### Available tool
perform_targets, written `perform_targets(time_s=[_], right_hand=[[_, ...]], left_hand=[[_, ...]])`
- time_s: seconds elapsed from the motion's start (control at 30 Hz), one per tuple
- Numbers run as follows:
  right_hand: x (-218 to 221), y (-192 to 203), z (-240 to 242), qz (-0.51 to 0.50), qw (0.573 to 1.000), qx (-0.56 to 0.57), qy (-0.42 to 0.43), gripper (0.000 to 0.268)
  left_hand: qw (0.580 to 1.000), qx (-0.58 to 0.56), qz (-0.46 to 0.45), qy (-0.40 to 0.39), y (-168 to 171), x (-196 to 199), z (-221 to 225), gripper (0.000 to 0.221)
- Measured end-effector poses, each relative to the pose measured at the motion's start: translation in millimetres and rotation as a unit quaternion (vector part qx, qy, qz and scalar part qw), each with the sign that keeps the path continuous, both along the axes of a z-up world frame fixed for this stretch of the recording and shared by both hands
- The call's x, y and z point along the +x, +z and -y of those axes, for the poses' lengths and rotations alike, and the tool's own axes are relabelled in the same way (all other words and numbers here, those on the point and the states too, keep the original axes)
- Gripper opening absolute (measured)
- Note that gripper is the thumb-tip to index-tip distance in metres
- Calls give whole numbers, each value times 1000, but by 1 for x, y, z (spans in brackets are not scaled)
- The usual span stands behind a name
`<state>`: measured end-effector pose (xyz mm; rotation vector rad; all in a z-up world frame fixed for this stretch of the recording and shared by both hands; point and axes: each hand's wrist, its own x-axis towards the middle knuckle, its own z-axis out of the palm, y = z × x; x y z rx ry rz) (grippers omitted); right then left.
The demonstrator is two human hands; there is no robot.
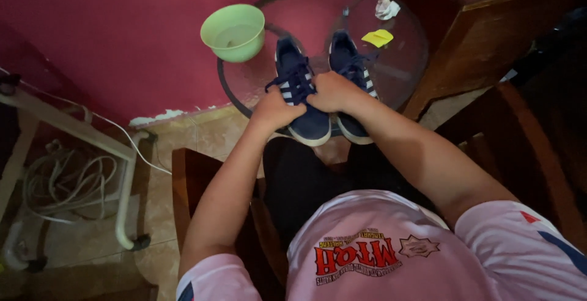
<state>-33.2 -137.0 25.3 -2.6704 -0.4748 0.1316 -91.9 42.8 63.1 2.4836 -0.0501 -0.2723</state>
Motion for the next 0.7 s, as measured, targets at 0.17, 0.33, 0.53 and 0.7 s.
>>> perform_targets(time_s=[0.17,0.33,0.53,0.7], right_hand=[[-12,11,-3,3,1000,4,-20,48],[-4,34,-6,9,1000,18,2,44],[8,23,4,-27,999,15,14,43],[8,26,2,-37,999,10,4,46]], left_hand=[[1000,22,18,-6,-16,22,0,90],[999,32,18,27,-32,56,-2,90],[999,29,-15,0,-17,57,-3,97],[999,39,-23,25,-19,60,3,91]])
